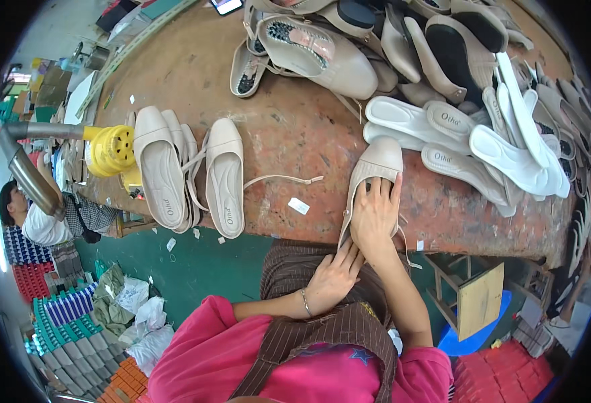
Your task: The person assembles shoes by retrieving insoles, inserting them into shoes, pressing them down inside each shoe by hand, and placing the shoes aside on the workbench.
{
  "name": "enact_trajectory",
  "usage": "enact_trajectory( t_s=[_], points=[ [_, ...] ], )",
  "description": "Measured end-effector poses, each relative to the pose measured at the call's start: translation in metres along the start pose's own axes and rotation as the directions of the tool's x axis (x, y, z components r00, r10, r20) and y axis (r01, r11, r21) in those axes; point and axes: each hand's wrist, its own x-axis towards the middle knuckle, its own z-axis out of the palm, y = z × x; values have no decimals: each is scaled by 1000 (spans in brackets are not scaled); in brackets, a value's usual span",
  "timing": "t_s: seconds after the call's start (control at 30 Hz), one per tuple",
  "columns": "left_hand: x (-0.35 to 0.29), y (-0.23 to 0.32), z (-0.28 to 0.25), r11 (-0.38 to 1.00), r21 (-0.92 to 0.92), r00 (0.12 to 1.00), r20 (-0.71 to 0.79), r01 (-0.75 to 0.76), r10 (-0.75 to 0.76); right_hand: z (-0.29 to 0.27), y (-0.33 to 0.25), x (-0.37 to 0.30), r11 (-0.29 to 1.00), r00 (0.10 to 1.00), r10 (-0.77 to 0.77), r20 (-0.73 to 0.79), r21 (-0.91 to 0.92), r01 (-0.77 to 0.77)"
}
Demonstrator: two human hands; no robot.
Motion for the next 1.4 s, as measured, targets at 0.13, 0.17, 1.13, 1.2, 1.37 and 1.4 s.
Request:
enact_trajectory(
  t_s=[0.13,0.17,1.13,1.2,1.37,1.4],
  points=[
    [-4,-3,3,1000,-17,1000,26,0,0,-12,-3,-15,994,997,4,-73,105,4],
    [-5,-3,4,999,-45,1000,21,-7,8,-15,-6,-22,995,998,-28,-62,92,34],
    [11,-11,-11,983,-180,995,89,-27,43,10,21,27,991,989,-75,127,123,60],
    [13,-8,-12,985,-168,999,43,-26,34,-5,17,16,992,991,-123,-50,0,123],
    [48,-5,-13,983,-109,966,-199,144,-164,-60,57,-19,928,965,-219,141,336,161],
    [57,-8,-14,972,-207,975,-167,113,-149,-71,82,-16,921,960,-188,-210,302,246]
  ],
)
